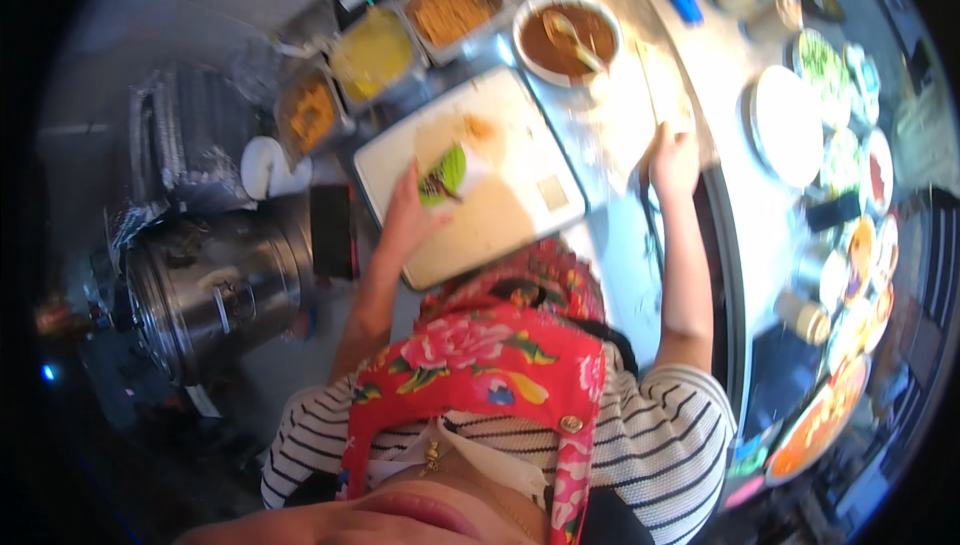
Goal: The person retrieves a fried chicken piece from a large pot of red sauce, places it on a tray, and layers shredded vegetables, sauces, and fried noodles on top. The person then folds the paper into a wrap, cuts it in half with a cleaver, and places the halves into a plastic bag for serving.
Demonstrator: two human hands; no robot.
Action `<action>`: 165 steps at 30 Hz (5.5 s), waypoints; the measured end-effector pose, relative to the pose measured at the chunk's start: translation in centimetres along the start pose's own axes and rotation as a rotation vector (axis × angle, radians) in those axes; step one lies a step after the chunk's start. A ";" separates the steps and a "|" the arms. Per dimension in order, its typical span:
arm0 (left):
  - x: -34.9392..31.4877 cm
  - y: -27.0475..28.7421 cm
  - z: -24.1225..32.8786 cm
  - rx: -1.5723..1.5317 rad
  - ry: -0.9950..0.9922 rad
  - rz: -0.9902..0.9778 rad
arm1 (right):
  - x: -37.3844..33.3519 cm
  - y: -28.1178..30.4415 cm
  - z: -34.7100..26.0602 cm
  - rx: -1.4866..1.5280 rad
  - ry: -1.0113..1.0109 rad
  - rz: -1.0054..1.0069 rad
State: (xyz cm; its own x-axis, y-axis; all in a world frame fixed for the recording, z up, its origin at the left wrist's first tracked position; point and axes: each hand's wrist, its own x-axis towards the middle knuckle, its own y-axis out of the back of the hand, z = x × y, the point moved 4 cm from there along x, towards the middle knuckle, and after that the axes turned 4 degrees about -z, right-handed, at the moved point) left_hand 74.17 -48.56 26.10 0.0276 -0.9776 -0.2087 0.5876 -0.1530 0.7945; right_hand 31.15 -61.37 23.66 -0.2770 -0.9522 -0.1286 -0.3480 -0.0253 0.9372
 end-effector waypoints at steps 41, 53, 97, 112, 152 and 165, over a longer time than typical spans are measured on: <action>-7.6 12.0 2.4 -1.283 -0.409 -0.018 | -21.7 13.8 -36.4 0.614 1.548 -0.840; -5.7 3.4 10.2 -0.947 -0.339 -0.285 | -12.0 7.3 -13.9 1.840 0.212 -1.339; 0.8 -5.4 10.8 -1.016 0.031 -0.449 | -3.7 2.5 1.8 0.479 0.185 -0.608; 11.3 -13.6 19.9 -0.023 -0.155 -0.180 | 4.1 4.6 8.3 1.197 -0.008 -0.832; -0.1 -0.1 3.7 0.112 0.017 0.156 | -12.3 -6.5 -25.6 -0.008 1.222 -0.527; 10.3 -11.9 28.0 0.262 -0.559 0.202 | 0.3 9.2 -3.0 0.055 0.904 -0.013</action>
State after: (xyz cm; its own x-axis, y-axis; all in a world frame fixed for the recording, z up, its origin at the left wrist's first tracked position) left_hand 44.83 -60.86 30.48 -0.3499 -0.9076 0.2320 0.3964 0.0810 0.9145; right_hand 30.56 -62.77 33.23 0.5278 -0.8286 0.1866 -0.3949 -0.0449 0.9176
